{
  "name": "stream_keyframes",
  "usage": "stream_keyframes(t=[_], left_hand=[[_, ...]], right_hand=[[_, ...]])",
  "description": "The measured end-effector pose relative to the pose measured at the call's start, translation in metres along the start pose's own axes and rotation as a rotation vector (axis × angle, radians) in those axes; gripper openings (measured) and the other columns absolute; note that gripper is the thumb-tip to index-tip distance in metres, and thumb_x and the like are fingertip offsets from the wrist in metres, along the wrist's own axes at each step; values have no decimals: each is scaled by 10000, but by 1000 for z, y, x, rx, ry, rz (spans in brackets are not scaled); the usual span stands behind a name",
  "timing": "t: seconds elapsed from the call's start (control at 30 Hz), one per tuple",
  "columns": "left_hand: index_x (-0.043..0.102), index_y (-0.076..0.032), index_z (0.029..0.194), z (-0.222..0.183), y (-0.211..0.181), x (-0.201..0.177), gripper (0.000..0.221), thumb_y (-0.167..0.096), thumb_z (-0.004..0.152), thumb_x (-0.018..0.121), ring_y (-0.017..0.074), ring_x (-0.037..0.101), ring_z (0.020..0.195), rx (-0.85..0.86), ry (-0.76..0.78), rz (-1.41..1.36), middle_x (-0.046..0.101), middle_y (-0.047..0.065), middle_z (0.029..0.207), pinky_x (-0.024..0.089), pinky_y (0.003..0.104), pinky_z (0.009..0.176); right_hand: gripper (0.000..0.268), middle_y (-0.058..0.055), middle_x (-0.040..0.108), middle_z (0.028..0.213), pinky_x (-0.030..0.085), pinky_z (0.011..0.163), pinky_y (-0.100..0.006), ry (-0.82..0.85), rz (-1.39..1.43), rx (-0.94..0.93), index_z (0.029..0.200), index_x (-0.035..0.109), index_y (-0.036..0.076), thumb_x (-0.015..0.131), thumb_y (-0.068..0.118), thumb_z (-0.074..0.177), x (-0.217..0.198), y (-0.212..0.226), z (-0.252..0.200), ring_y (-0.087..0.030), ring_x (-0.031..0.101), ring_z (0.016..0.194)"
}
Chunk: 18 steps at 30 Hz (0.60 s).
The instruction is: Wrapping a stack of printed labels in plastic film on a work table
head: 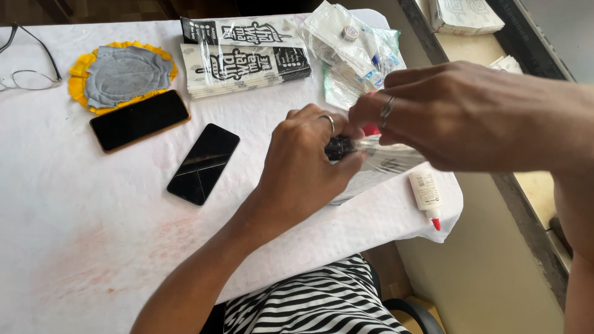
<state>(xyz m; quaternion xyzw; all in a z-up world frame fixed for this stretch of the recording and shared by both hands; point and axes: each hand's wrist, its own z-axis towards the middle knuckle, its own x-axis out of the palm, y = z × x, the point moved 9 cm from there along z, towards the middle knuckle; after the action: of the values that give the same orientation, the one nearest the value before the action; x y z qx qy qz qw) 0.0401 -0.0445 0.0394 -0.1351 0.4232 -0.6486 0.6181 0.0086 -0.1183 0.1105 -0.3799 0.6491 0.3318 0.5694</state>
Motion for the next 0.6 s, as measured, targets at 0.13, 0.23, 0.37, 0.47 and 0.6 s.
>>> stream_keyframes(t=[0.13,0.23,0.37,0.47,0.6], left_hand=[[746,-54,905,-10,-17,-5,180,-54,746,830,249,675,808,47,19,-16,754,102,867,507,403,790],[735,-79,881,-18,-24,-13,158,-34,757,822,233,644,784,55,17,-51,701,55,786,508,367,819],[734,-79,917,-21,-28,-21,187,-43,773,849,240,662,923,42,57,-82,715,56,877,544,338,853],[720,-91,972,-23,-31,-24,238,-46,779,851,238,656,945,55,78,-89,715,53,906,529,342,890],[624,-126,1323,-23,-31,-21,534,-78,846,857,246,647,951,92,148,5,736,21,1023,473,372,977]], right_hand=[[135,-38,706,770,513,522,-384,-55,292,51,1117,575,51,591,96,990,5,-28,-1,-248,645,541],[162,-96,691,987,599,657,-308,-51,674,8,1029,654,-30,660,89,919,22,-42,4,-203,747,750],[159,-36,593,1032,555,616,-260,28,987,-23,878,773,25,668,130,937,58,-48,17,-124,674,712],[142,13,457,841,423,594,-246,38,1214,-19,984,650,26,719,125,910,87,-46,21,-96,499,667],[166,16,587,831,424,620,-256,19,1119,148,967,638,78,753,187,916,125,-63,10,-85,549,704]])
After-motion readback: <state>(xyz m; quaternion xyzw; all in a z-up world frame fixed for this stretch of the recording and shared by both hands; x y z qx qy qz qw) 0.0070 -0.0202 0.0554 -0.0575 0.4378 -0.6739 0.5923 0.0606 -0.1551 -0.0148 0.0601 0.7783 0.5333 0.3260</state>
